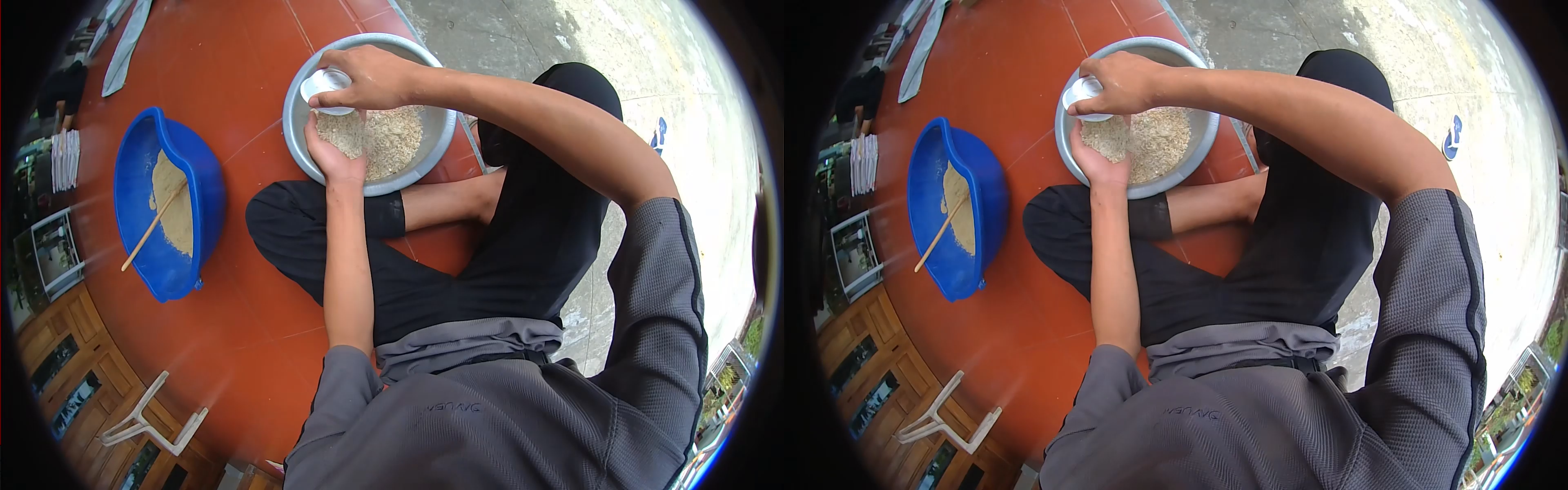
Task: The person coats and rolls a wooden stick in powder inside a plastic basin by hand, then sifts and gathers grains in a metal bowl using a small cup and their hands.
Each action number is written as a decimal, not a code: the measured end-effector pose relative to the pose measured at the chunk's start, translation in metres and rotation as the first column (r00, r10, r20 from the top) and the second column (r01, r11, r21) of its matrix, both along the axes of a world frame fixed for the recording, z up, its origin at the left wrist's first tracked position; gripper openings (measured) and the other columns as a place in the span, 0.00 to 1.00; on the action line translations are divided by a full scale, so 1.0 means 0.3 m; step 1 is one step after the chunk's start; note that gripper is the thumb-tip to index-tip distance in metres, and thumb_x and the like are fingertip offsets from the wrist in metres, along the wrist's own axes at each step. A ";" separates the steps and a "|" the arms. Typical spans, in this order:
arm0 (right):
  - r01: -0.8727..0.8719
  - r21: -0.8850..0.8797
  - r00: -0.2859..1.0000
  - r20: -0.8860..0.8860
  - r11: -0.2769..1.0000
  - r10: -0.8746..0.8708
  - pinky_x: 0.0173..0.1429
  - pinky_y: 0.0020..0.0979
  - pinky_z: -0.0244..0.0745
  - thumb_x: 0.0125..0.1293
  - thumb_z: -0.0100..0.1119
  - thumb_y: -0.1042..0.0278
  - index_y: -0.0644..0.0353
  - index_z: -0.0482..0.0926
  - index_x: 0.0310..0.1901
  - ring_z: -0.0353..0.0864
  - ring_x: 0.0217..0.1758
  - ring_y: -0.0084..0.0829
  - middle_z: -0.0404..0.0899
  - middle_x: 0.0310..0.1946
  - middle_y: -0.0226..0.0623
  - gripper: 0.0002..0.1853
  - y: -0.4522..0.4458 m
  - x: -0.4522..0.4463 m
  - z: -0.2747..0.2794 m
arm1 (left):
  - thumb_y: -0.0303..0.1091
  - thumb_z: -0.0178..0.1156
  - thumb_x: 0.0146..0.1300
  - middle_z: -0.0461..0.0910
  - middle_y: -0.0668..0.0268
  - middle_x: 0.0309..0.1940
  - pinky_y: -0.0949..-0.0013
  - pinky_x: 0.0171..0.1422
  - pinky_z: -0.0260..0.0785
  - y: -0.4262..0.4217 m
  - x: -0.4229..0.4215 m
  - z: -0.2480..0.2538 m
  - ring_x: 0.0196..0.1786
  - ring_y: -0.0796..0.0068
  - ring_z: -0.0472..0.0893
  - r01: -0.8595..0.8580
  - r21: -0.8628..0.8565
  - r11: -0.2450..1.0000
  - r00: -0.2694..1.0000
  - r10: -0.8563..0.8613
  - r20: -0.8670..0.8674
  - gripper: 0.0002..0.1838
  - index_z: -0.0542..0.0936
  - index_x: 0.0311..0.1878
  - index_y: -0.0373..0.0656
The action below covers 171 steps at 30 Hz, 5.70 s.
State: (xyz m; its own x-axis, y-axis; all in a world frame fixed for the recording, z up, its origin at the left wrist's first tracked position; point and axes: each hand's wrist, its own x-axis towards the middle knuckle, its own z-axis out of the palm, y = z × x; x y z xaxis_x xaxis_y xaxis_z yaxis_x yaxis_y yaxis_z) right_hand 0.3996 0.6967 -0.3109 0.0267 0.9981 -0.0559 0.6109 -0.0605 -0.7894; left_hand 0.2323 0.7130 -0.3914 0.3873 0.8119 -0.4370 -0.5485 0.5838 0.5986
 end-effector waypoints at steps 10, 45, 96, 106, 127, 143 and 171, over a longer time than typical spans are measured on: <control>0.072 0.045 0.949 0.304 0.996 -0.082 0.67 0.54 0.84 0.69 0.70 0.33 0.69 0.82 0.68 0.90 0.60 0.60 0.90 0.53 0.65 0.43 -0.006 0.036 -0.075 | 0.53 0.37 0.91 0.80 0.43 0.74 0.52 0.87 0.62 0.006 0.012 -0.016 0.79 0.50 0.77 0.136 0.520 0.844 0.930 0.071 -0.360 0.37 0.75 0.79 0.29; 0.073 -0.661 0.991 -0.037 0.747 -0.130 0.40 0.40 0.96 0.83 0.53 0.29 0.77 0.87 0.54 0.96 0.37 0.43 0.90 0.44 0.59 0.44 0.048 -0.011 -0.260 | 0.42 0.38 0.90 0.63 0.47 0.88 0.56 0.95 0.46 -0.072 0.041 -0.094 0.92 0.55 0.57 -0.041 0.287 0.957 0.929 0.142 -0.341 0.32 0.60 0.88 0.34; -0.054 -0.359 0.885 0.416 0.932 0.211 0.55 0.55 0.89 0.85 0.43 0.31 0.70 0.93 0.46 0.95 0.46 0.56 0.92 0.41 0.60 0.43 -0.039 0.065 -0.274 | 0.41 0.58 0.83 0.75 0.39 0.79 0.54 0.87 0.63 0.047 -0.078 -0.130 0.82 0.45 0.75 0.639 0.403 0.655 0.536 -0.003 -0.844 0.32 0.72 0.81 0.31; -0.022 -0.742 0.988 -0.118 0.671 -0.098 0.40 0.43 0.93 0.87 0.44 0.37 0.65 0.87 0.55 0.93 0.33 0.41 0.88 0.36 0.48 0.35 -0.044 0.074 -0.320 | 0.45 0.82 0.63 0.76 0.39 0.73 0.52 0.82 0.71 -0.008 -0.047 -0.083 0.78 0.43 0.78 0.836 0.308 0.454 0.440 -0.221 -0.870 0.48 0.73 0.81 0.34; -0.244 -0.515 0.813 0.353 0.822 0.463 0.66 0.53 0.84 0.65 0.66 0.43 0.60 0.94 0.56 0.91 0.60 0.57 0.92 0.54 0.57 0.30 -0.036 0.013 -0.106 | 0.41 0.88 0.52 0.83 0.39 0.64 0.47 0.74 0.76 -0.075 -0.008 0.008 0.70 0.39 0.83 0.862 0.305 0.405 0.299 0.081 -0.951 0.49 0.77 0.76 0.34; -0.223 -0.547 0.758 0.423 0.807 0.496 0.62 0.52 0.86 0.59 0.69 0.48 0.59 0.94 0.54 0.93 0.57 0.54 0.93 0.52 0.53 0.27 -0.038 -0.010 -0.071 | 0.42 0.91 0.47 0.89 0.39 0.61 0.48 0.71 0.78 -0.051 -0.004 0.066 0.67 0.41 0.88 0.875 0.279 0.396 0.314 -0.024 -0.949 0.51 0.78 0.73 0.33; -0.176 -0.335 0.826 0.462 0.926 0.325 0.63 0.54 0.86 0.77 0.58 0.33 0.60 0.92 0.54 0.92 0.59 0.57 0.93 0.52 0.53 0.33 -0.027 -0.001 -0.096 | 0.32 0.86 0.57 0.93 0.54 0.47 0.64 0.56 0.82 -0.023 -0.003 -0.044 0.49 0.67 0.92 0.704 0.473 0.530 0.426 0.218 -0.878 0.42 0.79 0.75 0.37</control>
State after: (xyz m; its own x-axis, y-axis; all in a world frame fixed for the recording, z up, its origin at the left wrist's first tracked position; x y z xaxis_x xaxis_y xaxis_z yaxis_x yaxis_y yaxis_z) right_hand 0.3992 0.6886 -0.3398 -0.1241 0.9215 -0.3681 0.9381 -0.0119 -0.3461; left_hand 0.2315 0.7061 -0.4045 0.4880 0.8727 0.0124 0.5178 -0.3009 0.8008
